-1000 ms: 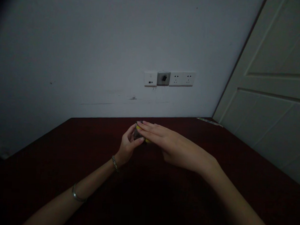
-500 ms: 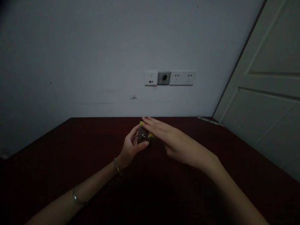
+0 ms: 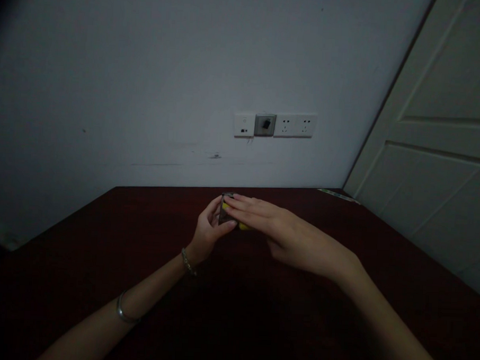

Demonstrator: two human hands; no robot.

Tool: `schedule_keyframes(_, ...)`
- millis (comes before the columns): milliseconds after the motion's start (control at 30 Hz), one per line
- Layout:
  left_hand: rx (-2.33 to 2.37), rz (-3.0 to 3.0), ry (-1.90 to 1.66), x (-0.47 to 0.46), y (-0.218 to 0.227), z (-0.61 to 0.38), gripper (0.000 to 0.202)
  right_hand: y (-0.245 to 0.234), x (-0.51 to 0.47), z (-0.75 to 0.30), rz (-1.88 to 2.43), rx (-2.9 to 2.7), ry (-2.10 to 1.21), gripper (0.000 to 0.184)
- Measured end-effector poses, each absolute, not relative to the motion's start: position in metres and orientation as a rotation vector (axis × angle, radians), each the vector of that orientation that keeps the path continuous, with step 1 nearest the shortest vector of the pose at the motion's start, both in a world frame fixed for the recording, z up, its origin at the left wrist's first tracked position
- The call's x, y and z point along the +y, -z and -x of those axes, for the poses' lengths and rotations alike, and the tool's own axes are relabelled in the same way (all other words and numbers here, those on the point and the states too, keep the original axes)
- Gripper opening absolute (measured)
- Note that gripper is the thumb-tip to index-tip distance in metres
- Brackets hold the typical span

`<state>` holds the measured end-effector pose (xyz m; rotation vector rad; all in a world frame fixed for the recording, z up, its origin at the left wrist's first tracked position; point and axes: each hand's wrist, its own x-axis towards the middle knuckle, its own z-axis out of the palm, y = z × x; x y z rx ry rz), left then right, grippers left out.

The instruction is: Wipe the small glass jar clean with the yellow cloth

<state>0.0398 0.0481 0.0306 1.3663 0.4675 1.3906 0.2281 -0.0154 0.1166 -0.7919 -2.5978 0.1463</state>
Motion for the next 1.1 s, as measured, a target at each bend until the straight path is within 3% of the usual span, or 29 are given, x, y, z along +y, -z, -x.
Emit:
schedule_keyframes(267,0.501,-1.39,-1.351,0.047,-0.032,-0.037,0.071,-0.117,-0.011,-0.236,0.834,-2.421,-0.098,0.068)
schedule_keyframes(533,0.45,-1.377,-1.382,0.048,-0.033,-0.041,0.068,-0.104,-0.002,-0.228,0.84,-2.457,-0.112,0.082)
schedule_keyframes(733,0.507,-1.21,-1.413,0.055,-0.036,-0.037,0.051,-0.11,-0.01,-0.222,0.757,-2.532,-0.192,0.082)
schedule_keyframes(1100,0.492,-1.142,-1.336,0.045,-0.043,-0.034,0.053,-0.109,-0.005,-0.226,0.858,-2.382,-0.067,0.078)
